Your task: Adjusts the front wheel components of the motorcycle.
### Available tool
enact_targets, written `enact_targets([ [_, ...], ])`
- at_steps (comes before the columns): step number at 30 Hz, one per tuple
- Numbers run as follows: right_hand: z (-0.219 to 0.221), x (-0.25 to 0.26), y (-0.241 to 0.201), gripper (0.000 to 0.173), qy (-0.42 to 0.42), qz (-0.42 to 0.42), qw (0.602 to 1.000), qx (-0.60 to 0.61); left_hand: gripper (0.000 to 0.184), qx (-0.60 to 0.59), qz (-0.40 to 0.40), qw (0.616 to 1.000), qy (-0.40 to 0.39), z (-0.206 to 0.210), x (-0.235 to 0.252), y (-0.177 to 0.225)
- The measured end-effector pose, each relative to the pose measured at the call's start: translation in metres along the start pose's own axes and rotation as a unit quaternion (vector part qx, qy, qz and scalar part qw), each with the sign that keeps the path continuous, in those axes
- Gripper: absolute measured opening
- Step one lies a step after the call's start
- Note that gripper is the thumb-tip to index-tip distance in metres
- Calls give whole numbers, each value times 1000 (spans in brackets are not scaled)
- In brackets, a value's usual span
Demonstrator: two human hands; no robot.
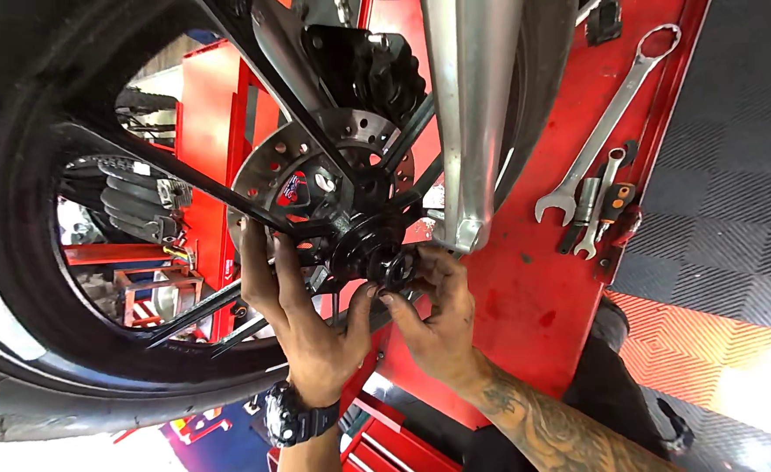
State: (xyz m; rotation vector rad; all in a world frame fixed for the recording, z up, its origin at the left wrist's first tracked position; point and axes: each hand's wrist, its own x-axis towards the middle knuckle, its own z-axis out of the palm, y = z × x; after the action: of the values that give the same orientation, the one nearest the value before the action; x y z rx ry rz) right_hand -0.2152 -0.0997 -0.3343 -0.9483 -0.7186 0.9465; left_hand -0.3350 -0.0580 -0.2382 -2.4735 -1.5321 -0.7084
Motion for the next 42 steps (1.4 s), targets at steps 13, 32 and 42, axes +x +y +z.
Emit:
enact_targets([
  [13, -16, -4, -16, 61, -45, 149, 969, 190, 26, 13, 16, 994, 110, 26, -12, 11],
  [32, 16, 6, -10, 55, 51, 93, 977, 183, 49, -12, -10, 996, 86, 12, -11, 11],
  [42, 9, 8, -6, 48, 29, -20, 999, 21, 54, -11, -17, 997, 70, 11, -11, 14],
])
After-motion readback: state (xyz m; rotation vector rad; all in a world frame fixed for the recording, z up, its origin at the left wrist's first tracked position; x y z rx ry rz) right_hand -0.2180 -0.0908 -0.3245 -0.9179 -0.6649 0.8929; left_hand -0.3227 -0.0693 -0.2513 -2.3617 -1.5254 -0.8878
